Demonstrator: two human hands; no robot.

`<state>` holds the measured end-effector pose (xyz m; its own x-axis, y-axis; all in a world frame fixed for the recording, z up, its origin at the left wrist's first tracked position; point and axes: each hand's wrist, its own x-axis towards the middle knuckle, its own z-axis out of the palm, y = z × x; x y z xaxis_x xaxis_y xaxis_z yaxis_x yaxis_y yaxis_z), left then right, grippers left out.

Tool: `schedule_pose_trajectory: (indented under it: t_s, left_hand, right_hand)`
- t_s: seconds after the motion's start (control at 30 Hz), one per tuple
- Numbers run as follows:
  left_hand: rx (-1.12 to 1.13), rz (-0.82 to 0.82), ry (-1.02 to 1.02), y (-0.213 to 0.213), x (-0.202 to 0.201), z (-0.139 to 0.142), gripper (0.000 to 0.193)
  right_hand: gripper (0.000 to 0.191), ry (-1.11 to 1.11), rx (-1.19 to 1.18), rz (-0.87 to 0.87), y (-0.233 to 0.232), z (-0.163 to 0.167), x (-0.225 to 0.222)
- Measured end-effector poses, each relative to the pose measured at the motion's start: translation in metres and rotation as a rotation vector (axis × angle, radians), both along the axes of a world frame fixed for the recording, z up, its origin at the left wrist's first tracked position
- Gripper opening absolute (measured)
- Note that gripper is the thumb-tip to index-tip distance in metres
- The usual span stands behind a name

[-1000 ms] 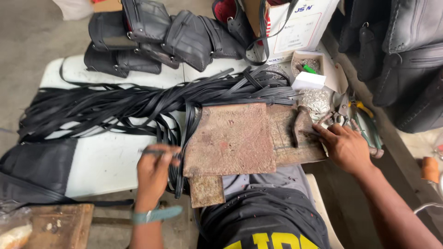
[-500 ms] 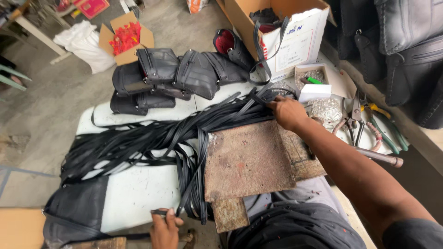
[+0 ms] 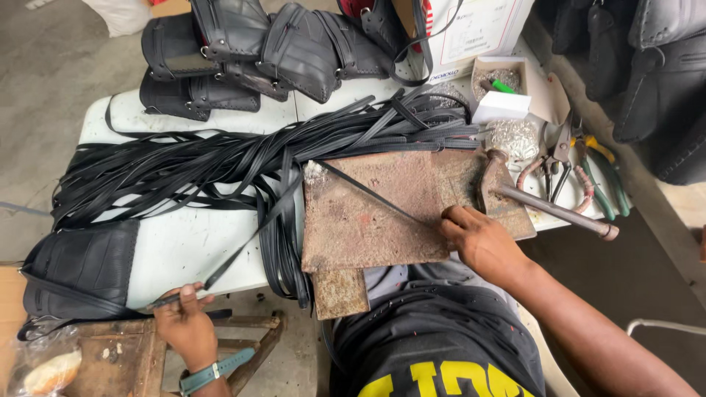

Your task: The person repeatedly selects black straps from a pile, places a metal tip on the strap end, and uses a hammer to secure it. The person continues this process for multiple straps on a workbench with finished bags nearby.

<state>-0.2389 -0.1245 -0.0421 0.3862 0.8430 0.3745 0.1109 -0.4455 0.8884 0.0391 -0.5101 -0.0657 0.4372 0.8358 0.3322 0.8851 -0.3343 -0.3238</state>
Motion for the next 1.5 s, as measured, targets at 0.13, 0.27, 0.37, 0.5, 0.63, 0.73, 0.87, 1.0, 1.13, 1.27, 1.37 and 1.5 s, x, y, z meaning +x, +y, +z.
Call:
schedule_pose_trajectory:
  t_s: [0.13,0.27,0.37,0.5,0.63,0.73,0.87,1.0,1.13,1.27,1.37,1.5]
  left_hand:
    - [-0.121,-0.054,0.055,-0.023,0.009,-0.012,0.034]
    - [-0.263,-0.188,0.118,-0.038,0.027,-0.008,0.035]
    - [-0.113,-0.148,0.479,-0.05,0.033,0.006,0.035]
    - [-0.012,-0.586,0.24,-0.082,0.065,0.018,0.027]
    - [-0.029,-0.862,0.628,-0.139,0.126,0.021,0.026]
    - [0.064,-0.851,0.868,-0.172,0.18,0.02,0.032]
    - [0.23,-0.941,0.746,-0.17,0.211,0.009,0.013]
    - [0.159,-1.026,0.847,-0.153,0.228,-0.009,0.007]
    - [-0.069,-1.027,0.848,-0.146,0.229,-0.013,0.01]
    - [0.036,-1.013,0.892,-0.15,0.23,-0.011,0.013]
    - [0.181,-0.981,0.854,-0.157,0.227,-0.008,0.011]
    - [0.098,-0.988,0.917,-0.152,0.231,-0.012,0.014]
  right_hand:
    - [0.018,-0.101,0.011,0.128,0.012,-0.007,-0.001]
    - [0.041,0.074,-0.07,0.164,0.025,-0.013,-0.004]
    - [0.028,0.37,0.146,0.067,0.031,-0.015,-0.004]
    - [0.042,0.558,0.258,-0.034,0.038,-0.011,0.001]
    - [0.054,0.6,0.131,-0.097,0.044,0.002,0.005]
    - [0.061,0.623,0.064,-0.105,0.046,0.01,0.008]
    - [0.061,0.579,0.106,-0.087,0.044,0.011,0.009]
    - [0.056,0.401,0.207,-0.116,0.022,0.005,-0.007]
    - [0.041,0.121,0.205,-0.06,0.0,0.003,-0.031]
    - [0.048,0.074,0.149,-0.048,0.004,0.0,-0.045]
    - [0.051,0.036,0.088,-0.087,0.011,0.003,-0.049]
    - [0.05,-0.031,0.007,-0.114,0.014,0.006,-0.049]
